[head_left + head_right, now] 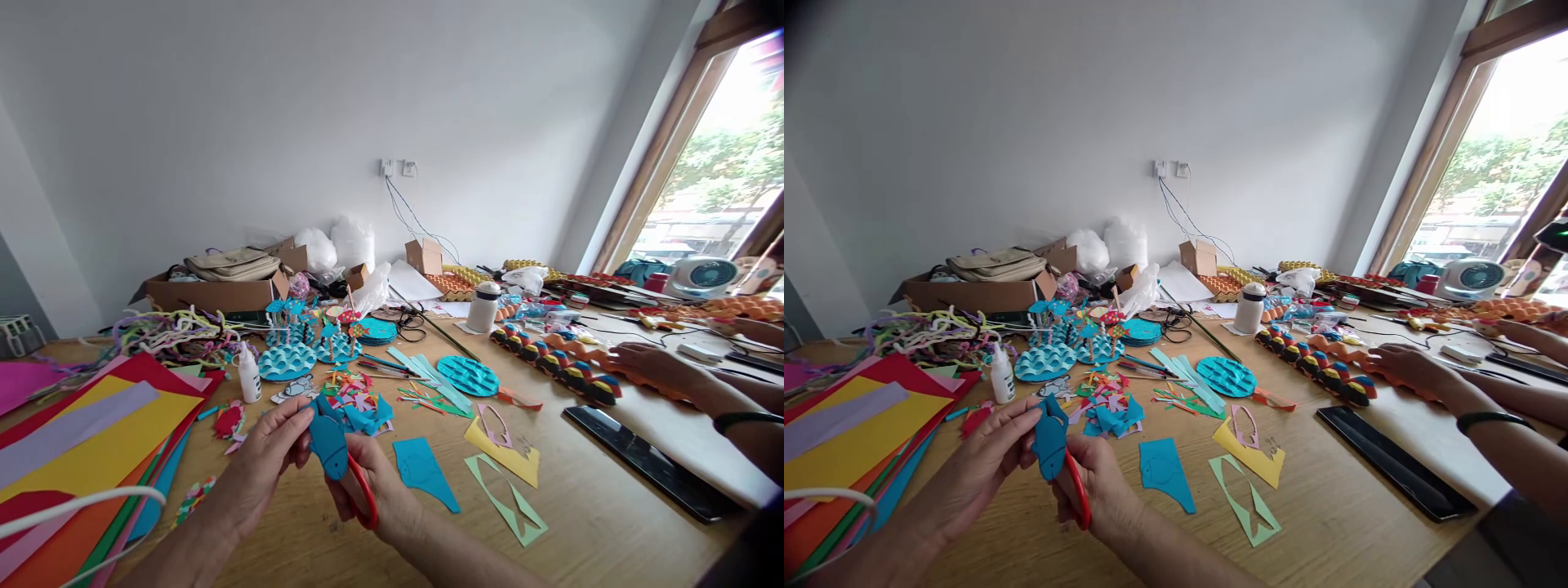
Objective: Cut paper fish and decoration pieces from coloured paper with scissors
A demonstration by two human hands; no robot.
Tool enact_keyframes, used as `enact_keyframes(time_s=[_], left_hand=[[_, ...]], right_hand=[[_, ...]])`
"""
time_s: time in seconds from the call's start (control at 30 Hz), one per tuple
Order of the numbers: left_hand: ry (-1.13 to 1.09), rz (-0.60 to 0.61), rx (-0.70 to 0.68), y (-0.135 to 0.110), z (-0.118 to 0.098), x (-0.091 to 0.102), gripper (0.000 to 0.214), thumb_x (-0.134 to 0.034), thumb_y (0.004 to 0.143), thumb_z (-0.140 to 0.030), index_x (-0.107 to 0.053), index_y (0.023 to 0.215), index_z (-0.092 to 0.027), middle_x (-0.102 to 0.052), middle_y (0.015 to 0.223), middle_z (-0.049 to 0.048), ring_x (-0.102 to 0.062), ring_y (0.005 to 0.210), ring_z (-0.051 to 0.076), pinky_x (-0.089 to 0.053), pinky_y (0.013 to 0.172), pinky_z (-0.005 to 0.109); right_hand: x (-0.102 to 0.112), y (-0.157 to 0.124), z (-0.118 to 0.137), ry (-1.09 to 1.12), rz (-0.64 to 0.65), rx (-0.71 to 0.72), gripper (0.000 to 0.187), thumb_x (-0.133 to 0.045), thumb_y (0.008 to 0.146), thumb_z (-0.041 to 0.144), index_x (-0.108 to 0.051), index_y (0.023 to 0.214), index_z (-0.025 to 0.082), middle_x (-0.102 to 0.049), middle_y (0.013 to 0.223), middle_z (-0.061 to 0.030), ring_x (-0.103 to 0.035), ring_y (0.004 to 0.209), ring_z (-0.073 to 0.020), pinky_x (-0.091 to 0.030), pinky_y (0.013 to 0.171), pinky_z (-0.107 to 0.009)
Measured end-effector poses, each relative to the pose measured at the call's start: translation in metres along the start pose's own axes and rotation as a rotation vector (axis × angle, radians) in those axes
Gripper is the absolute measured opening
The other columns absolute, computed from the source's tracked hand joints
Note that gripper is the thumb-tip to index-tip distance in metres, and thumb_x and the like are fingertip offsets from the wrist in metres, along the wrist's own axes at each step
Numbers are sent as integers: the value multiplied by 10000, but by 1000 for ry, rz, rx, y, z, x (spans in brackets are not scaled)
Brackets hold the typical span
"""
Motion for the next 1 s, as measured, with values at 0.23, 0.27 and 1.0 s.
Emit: enact_keyframes(time_s=[0.23,0.27,1.0], left_hand=[[0,-34,-6,-2,0,1,197,-664,624,-356,-584,679,-184,-459,493,-68,-371,469,73,-344,457,176],[2,-32,-6,-3,0,1,193,-659,633,-355,-586,684,-185,-456,494,-69,-373,472,75,-346,460,177],[121,99,68,-1,-9,8,187,-621,681,-360,-544,651,-192,-416,489,-72,-321,479,87,-323,469,184]], right_hand=[[1,-3,3,-47,54,42,387,-462,720,498,-571,693,128,-369,348,78,-371,289,-43,-256,281,-123],[1,-3,4,-46,54,44,396,-463,720,506,-574,696,127,-377,356,76,-366,289,-41,-258,281,-125],[1,-5,6,-40,27,-29,393,-528,705,502,-409,553,160,-370,394,75,-352,290,-25,-238,269,-119]])
Point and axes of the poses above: each hand's wrist, its own y-axis towards the middle knuckle, its own x-axis out of the back of the hand, z = x × y, the point moved 3 cm from there along y, towards the middle knuckle
